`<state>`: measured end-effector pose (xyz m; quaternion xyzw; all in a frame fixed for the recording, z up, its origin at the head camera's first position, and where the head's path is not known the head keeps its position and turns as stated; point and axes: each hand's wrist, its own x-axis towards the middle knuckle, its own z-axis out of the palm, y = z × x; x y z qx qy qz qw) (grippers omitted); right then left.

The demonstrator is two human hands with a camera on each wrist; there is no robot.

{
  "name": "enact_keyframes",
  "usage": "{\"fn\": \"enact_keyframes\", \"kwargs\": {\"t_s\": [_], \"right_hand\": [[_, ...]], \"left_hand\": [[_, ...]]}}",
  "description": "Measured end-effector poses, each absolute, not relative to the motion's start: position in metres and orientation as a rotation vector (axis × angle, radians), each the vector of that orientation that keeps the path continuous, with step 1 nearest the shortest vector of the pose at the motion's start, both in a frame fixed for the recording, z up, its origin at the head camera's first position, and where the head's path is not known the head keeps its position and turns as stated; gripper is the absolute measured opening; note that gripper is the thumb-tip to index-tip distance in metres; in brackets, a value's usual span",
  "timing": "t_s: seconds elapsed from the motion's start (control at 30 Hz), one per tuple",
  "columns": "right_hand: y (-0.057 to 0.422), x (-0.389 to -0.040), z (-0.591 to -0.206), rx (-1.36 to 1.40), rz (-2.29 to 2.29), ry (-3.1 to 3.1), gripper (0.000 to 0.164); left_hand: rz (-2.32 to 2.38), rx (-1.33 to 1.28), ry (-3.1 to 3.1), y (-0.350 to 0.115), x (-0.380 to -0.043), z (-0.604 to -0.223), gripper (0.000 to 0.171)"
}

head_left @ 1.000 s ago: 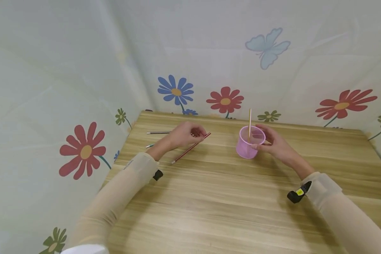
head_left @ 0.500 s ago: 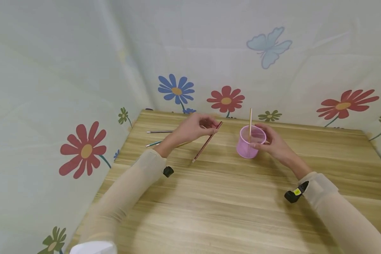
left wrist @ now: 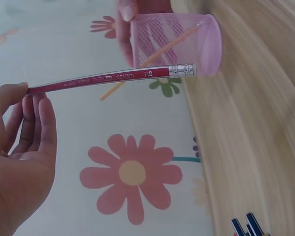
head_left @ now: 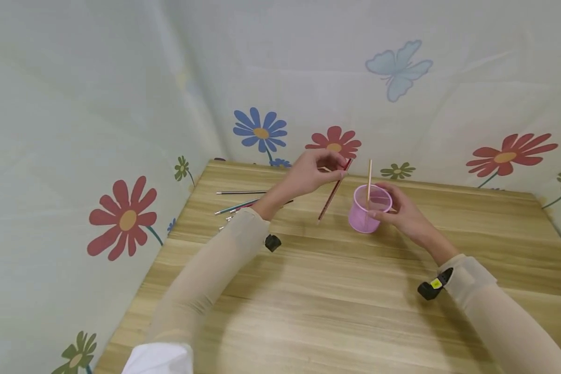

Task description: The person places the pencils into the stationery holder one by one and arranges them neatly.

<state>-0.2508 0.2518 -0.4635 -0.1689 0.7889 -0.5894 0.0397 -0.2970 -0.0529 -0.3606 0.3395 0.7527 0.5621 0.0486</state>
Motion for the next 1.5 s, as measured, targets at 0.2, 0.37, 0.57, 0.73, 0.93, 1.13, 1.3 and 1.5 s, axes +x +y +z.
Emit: {"fn": "enact_keyframes", "kwargs": {"t_s": [0.2, 0.37, 0.57, 0.73, 0.93, 1.13, 1.3, 1.5], "right_hand": [[0.252, -0.252, -0.468, -0.539, -1.795, 2.409, 0.079], [0.253, -0.253, -0.468, -0.526, -1.791, 2.406, 0.08], [0.252, -0.251, -0.466, -0.528, -1.792, 2.406, 0.081], [0.251, -0.251, -0.466, -0.541, -1.798, 2.397, 0.079], [0.251, -0.251, -0.465, -0.526, -1.785, 2.402, 0.08], [0.252, -0.251, -0.466, -0.524, -1.771, 2.41, 0.08], [0.251, -0.25, -0.464, -0.521, -1.782, 2.404, 0.079], [0.251, -0.249, -0.462, -0.519, -1.8, 2.385, 0.079]], "left_hand": [[1.742, 1.016, 2.312, -0.039, -0.302, -0.353, 0.02], [1.814, 0.957, 2.288, -0.029, -0.306, -0.348, 0.021], [1.964, 0.928, 2.225, -0.023, -0.312, -0.349, 0.02], [2.084, 0.914, 2.147, -0.022, -0.315, -0.353, 0.021], [2.229, 0.879, 1.989, -0.018, -0.319, -0.355, 0.018], [2.269, 0.839, 2.044, -0.009, -0.324, -0.359, 0.018], [2.264, 0.778, 2.117, -0.002, -0.327, -0.365, 0.022], [2.25, 0.739, 2.22, 0.007, -0.329, -0.378, 0.025]]}}
